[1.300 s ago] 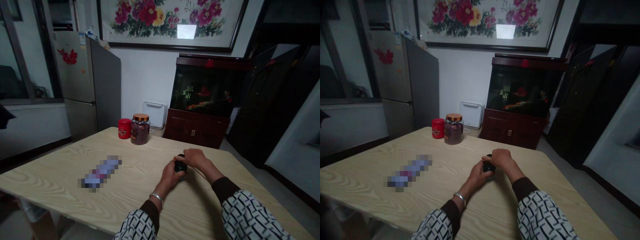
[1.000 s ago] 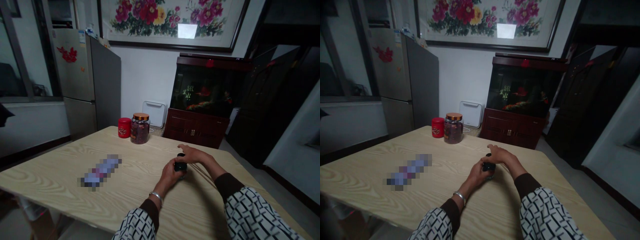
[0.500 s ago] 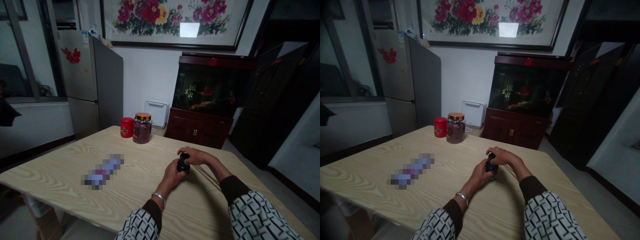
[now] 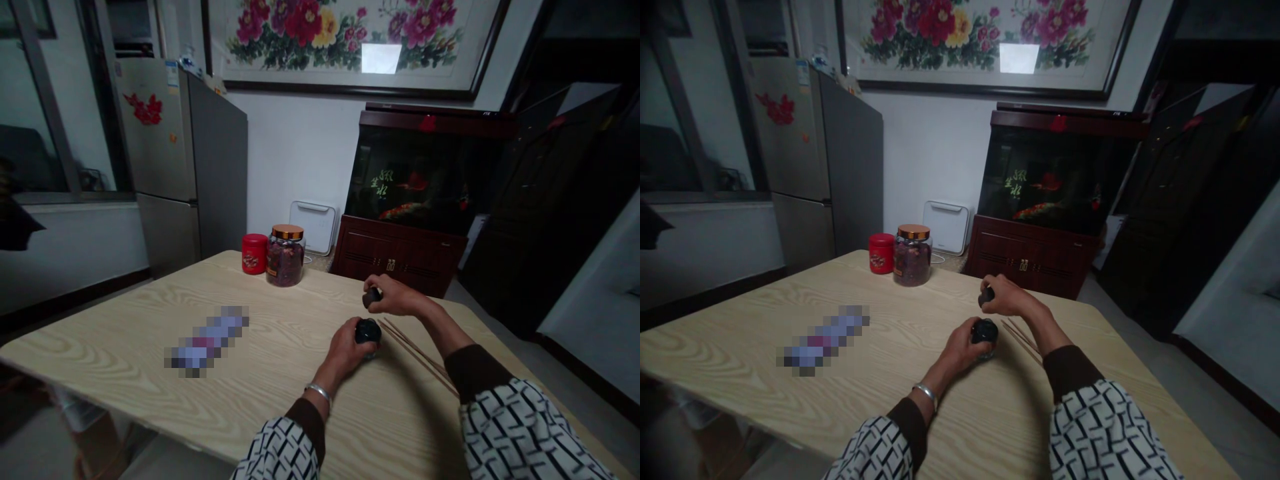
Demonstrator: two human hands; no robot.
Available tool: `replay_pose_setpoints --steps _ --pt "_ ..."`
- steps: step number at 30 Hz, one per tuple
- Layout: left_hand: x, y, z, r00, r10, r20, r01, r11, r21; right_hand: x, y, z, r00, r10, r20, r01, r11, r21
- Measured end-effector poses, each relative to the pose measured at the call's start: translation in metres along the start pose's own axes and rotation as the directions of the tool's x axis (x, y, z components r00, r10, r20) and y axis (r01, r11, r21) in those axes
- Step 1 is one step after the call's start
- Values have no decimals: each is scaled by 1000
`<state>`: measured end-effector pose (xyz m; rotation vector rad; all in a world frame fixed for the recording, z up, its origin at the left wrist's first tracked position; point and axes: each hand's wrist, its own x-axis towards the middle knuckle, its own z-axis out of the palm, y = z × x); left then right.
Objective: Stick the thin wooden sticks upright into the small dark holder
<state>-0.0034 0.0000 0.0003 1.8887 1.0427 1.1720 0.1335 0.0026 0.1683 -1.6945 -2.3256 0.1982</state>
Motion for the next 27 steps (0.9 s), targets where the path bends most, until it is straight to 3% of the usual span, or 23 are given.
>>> replay_pose_setpoints --steps 3,6,9,13,17,21,24,27 --pt "1 -3 2 1000 8 -11 -8 1000 3 -29 9 12 988 33 -154 26 929 369" --pt "2 -9 5 1000 8 -23 -8 1000 -2 -74 20 60 952 191 -239 4 774 633" --pt "3 -13 7 999 17 -45 -18 1000 -14 -119 24 118 913 318 -255 -72 741 667" --pt "4 -14 8 999 23 -47 -24 999 -22 -152 18 160 914 266 -307 -62 839 541" --pt "4 -13 8 998 45 -51 -47 998 -29 -158 23 158 928 251 -274 -111 890 442" --pt "6 -14 9 998 39 -45 -40 999 -37 -140 62 127 866 368 -338 -221 889 402" --pt "7 -15 10 999 29 -44 -32 998 -59 -122 98 100 874 386 -296 -383 921 71" --pt "7 -15 11 998 36 -44 -38 997 -62 -111 119 88 909 377 -179 -413 875 -253"
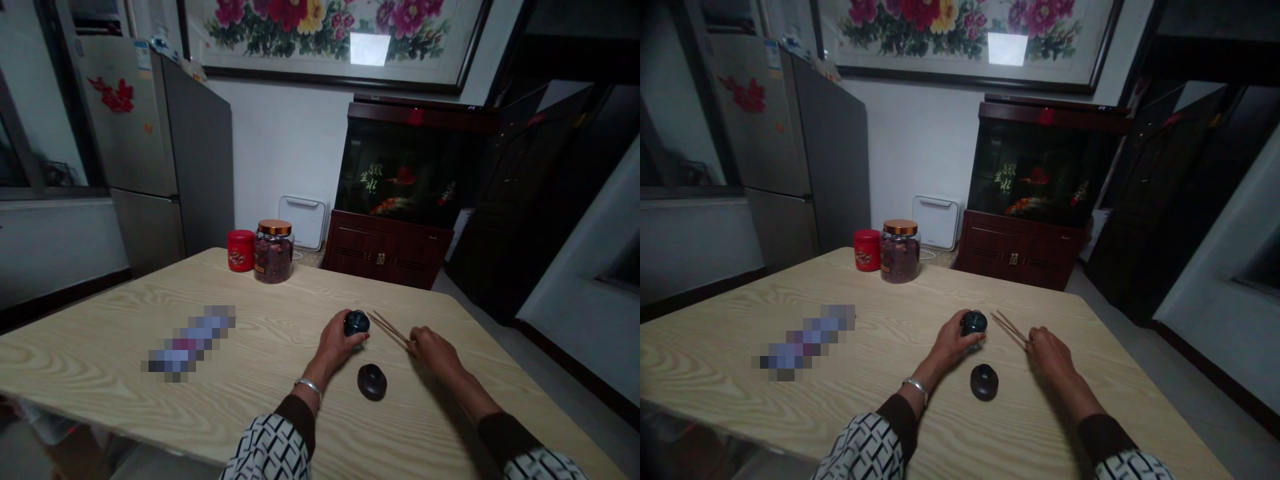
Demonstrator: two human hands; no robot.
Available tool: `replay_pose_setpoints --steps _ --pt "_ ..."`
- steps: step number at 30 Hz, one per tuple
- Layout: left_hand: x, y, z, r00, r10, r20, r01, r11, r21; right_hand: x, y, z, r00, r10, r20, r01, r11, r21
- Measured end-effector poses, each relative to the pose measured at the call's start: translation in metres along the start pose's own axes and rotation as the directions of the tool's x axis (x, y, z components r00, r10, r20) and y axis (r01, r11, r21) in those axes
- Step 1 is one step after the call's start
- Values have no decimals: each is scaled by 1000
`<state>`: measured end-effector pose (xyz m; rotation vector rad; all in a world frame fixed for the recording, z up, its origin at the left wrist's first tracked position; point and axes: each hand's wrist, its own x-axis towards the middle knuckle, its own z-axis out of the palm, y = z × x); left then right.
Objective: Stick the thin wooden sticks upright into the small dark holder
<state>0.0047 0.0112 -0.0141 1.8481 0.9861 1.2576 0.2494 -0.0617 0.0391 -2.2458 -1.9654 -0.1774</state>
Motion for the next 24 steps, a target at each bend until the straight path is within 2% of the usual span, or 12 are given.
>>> replay_pose_setpoints --steps 4,10,13,15,16,17,18,20,22,24 --pt "-1 0 0 1000 1 -5 -1 999 33 8 3 8 997 -26 71 38 985 -171" --pt "0 -1 0 1000 4 -7 -3 999 54 13 3 12 996 -13 93 31 981 -191" --pt "0 -2 1 1000 -13 -8 14 999 47 17 5 -1 1000 4 26 -1 996 -89" --pt "1 -2 2 999 -34 -11 35 999 35 23 5 -15 995 41 -88 -34 996 81" --pt "1 -2 2 999 -41 -10 41 999 29 27 3 -23 985 77 -155 -42 975 217" --pt "1 -1 1 999 -43 -8 43 999 24 30 0 -31 969 127 -213 -36 922 385" --pt "0 0 1 999 -42 -5 42 999 20 34 -6 -38 949 189 -253 -15 826 563" --pt "0 2 0 999 -37 1 37 999 21 41 -21 -51 914 304 -269 70 533 843" --pt "0 4 0 999 -35 4 35 999 29 46 -41 -58 896 369 -246 152 267 952" --pt "-1 4 -1 1000 -27 6 27 999 33 48 -60 -60 890 389 -238 199 138 970"
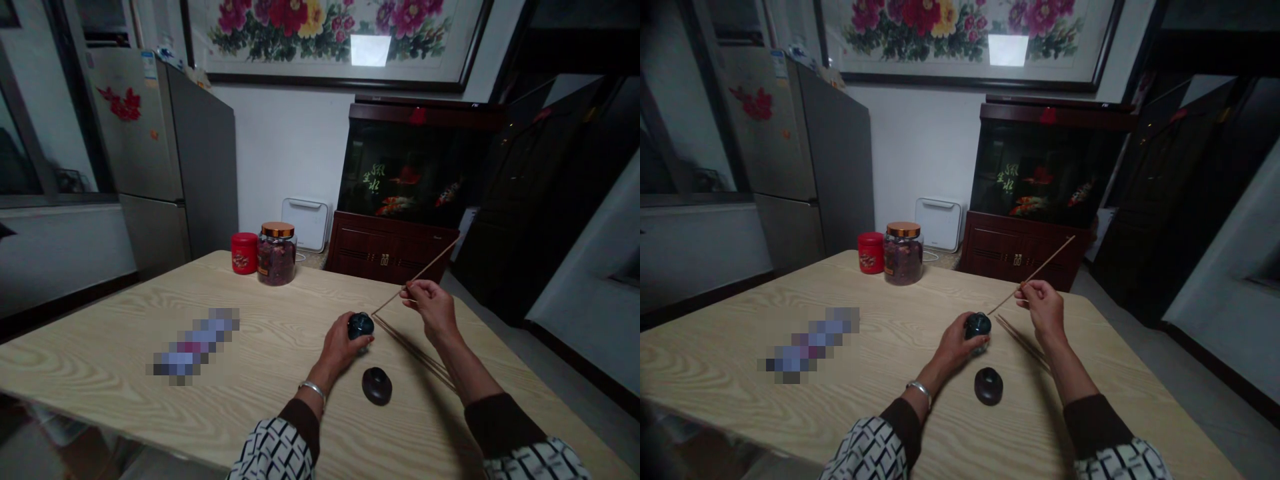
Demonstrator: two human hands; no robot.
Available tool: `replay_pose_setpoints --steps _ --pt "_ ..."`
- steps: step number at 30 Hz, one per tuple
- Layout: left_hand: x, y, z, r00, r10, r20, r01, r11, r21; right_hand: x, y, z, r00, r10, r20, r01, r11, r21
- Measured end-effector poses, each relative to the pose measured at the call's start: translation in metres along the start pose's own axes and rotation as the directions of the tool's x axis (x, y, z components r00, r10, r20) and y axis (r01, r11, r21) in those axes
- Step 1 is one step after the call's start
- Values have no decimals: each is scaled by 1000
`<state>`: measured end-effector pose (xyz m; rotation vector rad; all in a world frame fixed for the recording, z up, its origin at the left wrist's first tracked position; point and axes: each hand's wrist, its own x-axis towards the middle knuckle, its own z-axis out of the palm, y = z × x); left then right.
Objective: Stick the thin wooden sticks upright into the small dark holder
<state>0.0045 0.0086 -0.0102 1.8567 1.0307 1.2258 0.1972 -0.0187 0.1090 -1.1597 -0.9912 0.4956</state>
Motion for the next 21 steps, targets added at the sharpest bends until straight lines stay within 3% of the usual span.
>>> replay_pose_setpoints --steps 4,10,16,21 --pt "0 -1 0 1000 29 -3 -29 1000 -9 -8 5 21 999 -31 27 30 999 40" --pt "2 -4 2 1000 9 -13 -9 1000 -1 -13 18 29 992 -58 110 60 998 -11" --pt "2 -3 1 1000 -3 3 3 1000 12 -27 37 39 980 14 196 2 997 -78" --pt "2 -3 1 1000 7 2 -7 1000 2 -29 50 24 952 17 305 70 960 -271"
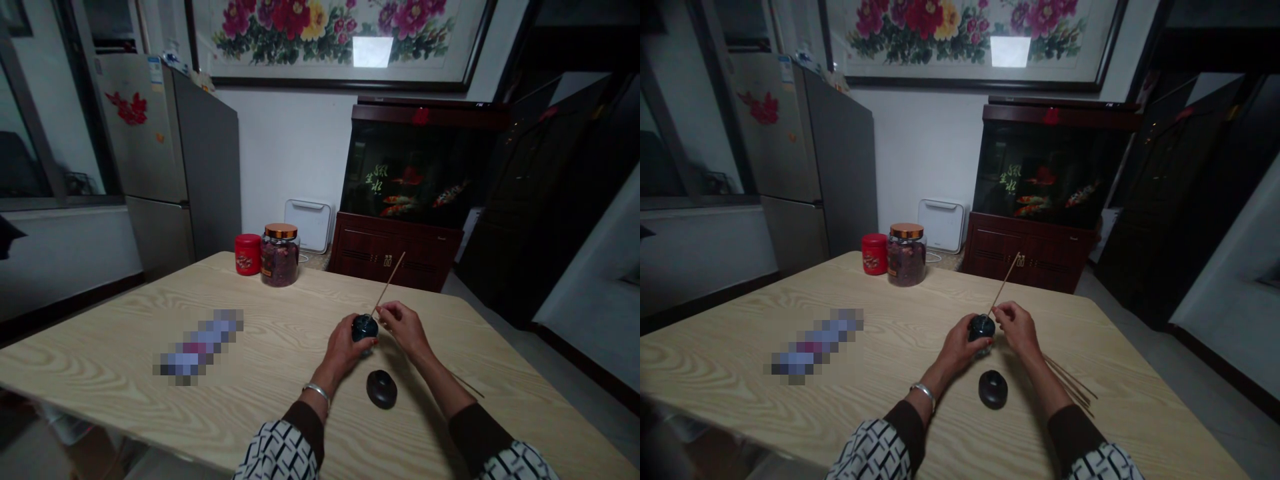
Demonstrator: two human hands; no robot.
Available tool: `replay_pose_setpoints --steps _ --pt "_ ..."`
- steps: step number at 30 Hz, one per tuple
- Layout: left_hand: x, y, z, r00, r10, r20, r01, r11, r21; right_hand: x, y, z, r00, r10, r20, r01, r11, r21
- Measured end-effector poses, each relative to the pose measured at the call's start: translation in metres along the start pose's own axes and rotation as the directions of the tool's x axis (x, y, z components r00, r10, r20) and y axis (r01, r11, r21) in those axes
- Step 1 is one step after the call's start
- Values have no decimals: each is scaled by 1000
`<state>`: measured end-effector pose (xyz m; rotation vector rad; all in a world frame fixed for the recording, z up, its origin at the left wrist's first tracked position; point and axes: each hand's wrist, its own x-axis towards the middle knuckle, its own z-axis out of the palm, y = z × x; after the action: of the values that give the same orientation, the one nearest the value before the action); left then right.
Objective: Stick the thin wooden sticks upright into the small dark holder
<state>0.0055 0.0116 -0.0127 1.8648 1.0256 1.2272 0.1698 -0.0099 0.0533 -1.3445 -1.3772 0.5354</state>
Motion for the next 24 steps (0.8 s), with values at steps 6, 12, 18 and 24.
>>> replay_pose_setpoints --steps 6,12,18,24 --pt "-1 -2 1 1000 26 -12 -26 999 -18 -5 34 -69 999 36 31 -11 809 -587" --pt "-2 0 0 1000 12 -16 -13 1000 -21 -28 58 -89 972 199 124 22 449 -893" --pt "-1 0 1 1000 2 -6 -3 1000 -24 -33 59 -80 980 137 146 94 329 -939" --pt "-1 0 1 1000 26 -6 -26 999 -27 -30 54 -83 973 188 132 59 350 -935"
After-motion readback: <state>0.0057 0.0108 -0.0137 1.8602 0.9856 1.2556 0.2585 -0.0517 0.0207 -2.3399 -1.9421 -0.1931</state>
